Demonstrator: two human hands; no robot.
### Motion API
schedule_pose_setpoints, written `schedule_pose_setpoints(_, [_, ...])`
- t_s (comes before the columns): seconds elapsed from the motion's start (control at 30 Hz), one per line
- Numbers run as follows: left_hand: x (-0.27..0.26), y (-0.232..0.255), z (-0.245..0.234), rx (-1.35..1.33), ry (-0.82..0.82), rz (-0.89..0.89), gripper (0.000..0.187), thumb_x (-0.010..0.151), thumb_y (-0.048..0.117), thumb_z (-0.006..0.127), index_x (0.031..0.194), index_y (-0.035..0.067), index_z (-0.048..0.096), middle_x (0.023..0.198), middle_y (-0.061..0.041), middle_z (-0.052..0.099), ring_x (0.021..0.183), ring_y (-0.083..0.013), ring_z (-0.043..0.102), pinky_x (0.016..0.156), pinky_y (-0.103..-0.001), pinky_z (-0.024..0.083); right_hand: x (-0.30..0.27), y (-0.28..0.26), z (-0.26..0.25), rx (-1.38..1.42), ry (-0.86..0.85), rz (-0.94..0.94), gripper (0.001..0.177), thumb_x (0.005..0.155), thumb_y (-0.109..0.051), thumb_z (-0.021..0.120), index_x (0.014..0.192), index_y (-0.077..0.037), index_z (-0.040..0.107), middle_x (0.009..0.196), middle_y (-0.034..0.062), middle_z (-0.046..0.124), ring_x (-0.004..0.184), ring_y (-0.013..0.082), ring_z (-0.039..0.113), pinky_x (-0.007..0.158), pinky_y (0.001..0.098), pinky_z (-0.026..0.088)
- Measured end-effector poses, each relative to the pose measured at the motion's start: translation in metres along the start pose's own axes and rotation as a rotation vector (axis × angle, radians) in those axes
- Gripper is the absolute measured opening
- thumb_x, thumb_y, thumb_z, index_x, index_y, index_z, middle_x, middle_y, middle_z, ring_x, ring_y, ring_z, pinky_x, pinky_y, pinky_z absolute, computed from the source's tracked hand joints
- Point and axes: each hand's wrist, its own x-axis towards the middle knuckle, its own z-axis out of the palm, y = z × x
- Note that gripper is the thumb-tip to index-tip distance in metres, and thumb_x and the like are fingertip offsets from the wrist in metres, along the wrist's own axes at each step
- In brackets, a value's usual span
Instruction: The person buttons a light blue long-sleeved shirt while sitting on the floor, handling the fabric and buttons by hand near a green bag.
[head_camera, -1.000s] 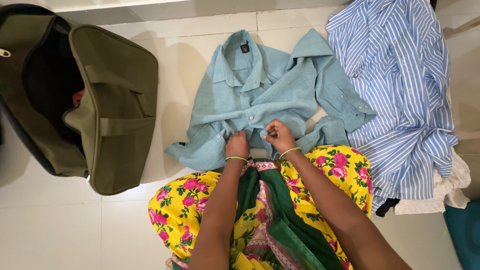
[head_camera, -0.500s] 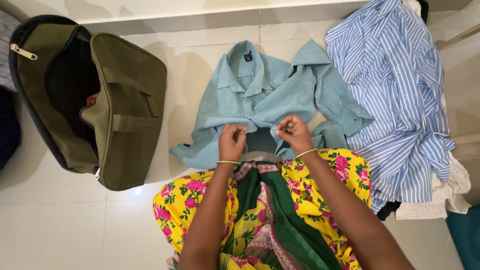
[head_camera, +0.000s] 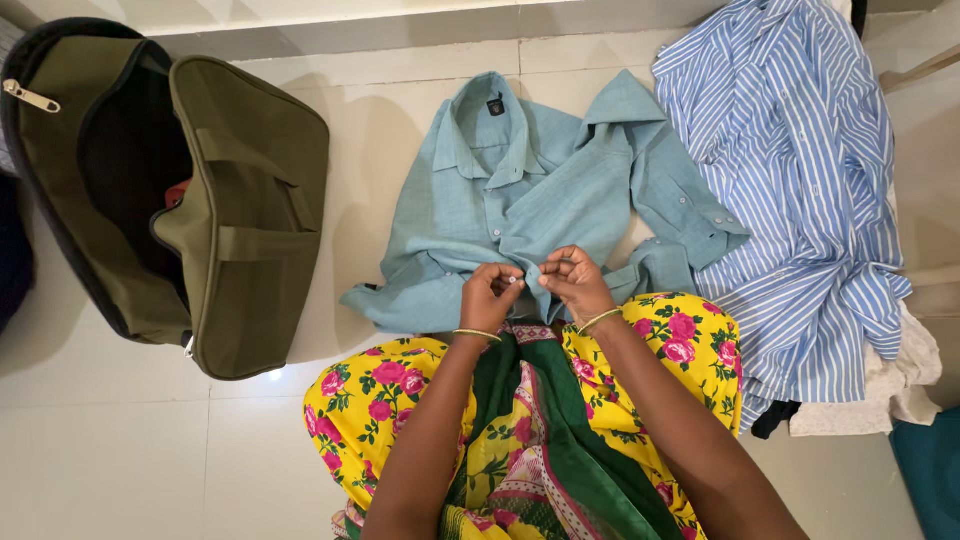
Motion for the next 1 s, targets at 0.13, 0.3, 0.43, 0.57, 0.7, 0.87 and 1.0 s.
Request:
schedule_pose_setpoints(0.13, [0.0, -0.011, 0.004, -0.025, -0.008, -0.073, 0.021, 0.083, 0.003, 0.08, 0.103, 0.002, 0.073, 0.093, -0.003, 0.069, 0.075, -0.0078, 0.064, 0.069, -0.024, 0.055, -0.002, 0.001, -0.002, -0.027, 0.032, 0.061, 0.036, 0.086, 0.012, 0.07, 0.113, -0.007, 0.056, 0.105, 0.0102, 0.071, 0.096, 0.0143, 0.069, 0.086, 0.0271, 0.057])
schedule_pose_setpoints(0.3, [0.0, -0.018, 0.004, -0.119, -0.003, -0.133, 0.024, 0.085, 0.001, 0.078, 0.108, 0.002, 0.073, 0.092, 0.0, 0.069, 0.077, -0.006, 0.063, 0.07, -0.022, 0.054, 0.003, 0.005, -0.003, -0.085, -0.004, 0.035, 0.031, 0.086, 0.013, 0.071, 0.108, -0.004, 0.058, 0.103, 0.0094, 0.072, 0.095, 0.0133, 0.069, 0.086, 0.0266, 0.056])
schedule_pose_setpoints(0.43, [0.008, -0.023, -0.003, -0.197, 0.056, -0.156, 0.023, 0.086, 0.0, 0.077, 0.109, 0.002, 0.073, 0.089, 0.001, 0.066, 0.075, -0.0058, 0.061, 0.068, -0.022, 0.052, 0.005, 0.007, -0.001, -0.17, 0.0, 0.018, 0.029, 0.085, 0.014, 0.071, 0.105, -0.005, 0.06, 0.099, 0.0075, 0.073, 0.091, 0.0116, 0.068, 0.084, 0.0251, 0.055])
schedule_pose_setpoints(0.57, [0.008, -0.018, -0.005, -0.2, 0.074, -0.133, 0.021, 0.086, 0.0, 0.078, 0.107, 0.002, 0.074, 0.088, 0.0, 0.066, 0.075, -0.0066, 0.062, 0.069, -0.022, 0.053, 0.006, 0.01, -0.003, -0.223, 0.012, 0.005, 0.026, 0.086, 0.013, 0.071, 0.102, -0.005, 0.061, 0.097, 0.0051, 0.072, 0.089, 0.0095, 0.067, 0.083, 0.0235, 0.054])
schedule_pose_setpoints(0.7, [0.0, 0.001, 0.005, 0.014, 0.08, -0.008, 0.02, 0.081, 0.0, 0.08, 0.101, 0.002, 0.073, 0.091, -0.004, 0.068, 0.073, -0.0102, 0.067, 0.067, -0.025, 0.057, 0.008, 0.015, -0.003, -0.256, 0.017, -0.038, 0.024, 0.087, 0.013, 0.072, 0.1, -0.004, 0.061, 0.096, 0.0037, 0.071, 0.088, 0.0077, 0.065, 0.082, 0.0227, 0.053])
schedule_pose_setpoints(0.87, [-0.001, 0.008, 0.007, 0.08, 0.074, 0.012, 0.021, 0.08, 0.0, 0.08, 0.099, 0.002, 0.072, 0.091, -0.007, 0.069, 0.072, -0.0133, 0.069, 0.067, -0.027, 0.057, 0.007, 0.014, -0.001, -0.277, 0.035, -0.071, 0.023, 0.087, 0.013, 0.071, 0.1, -0.004, 0.061, 0.096, 0.003, 0.071, 0.087, 0.0071, 0.065, 0.082, 0.0225, 0.053])
schedule_pose_setpoints(1.0, [-0.001, 0.007, 0.01, 0.126, 0.103, 0.023, 0.022, 0.079, 0.0, 0.081, 0.099, 0.002, 0.073, 0.089, -0.007, 0.069, 0.071, -0.0146, 0.069, 0.067, -0.028, 0.057, 0.008, 0.014, 0.0, -0.334, 0.044, -0.109, 0.022, 0.087, 0.012, 0.072, 0.1, -0.004, 0.062, 0.096, 0.0026, 0.07, 0.087, 0.0066, 0.064, 0.081, 0.0223, 0.053])
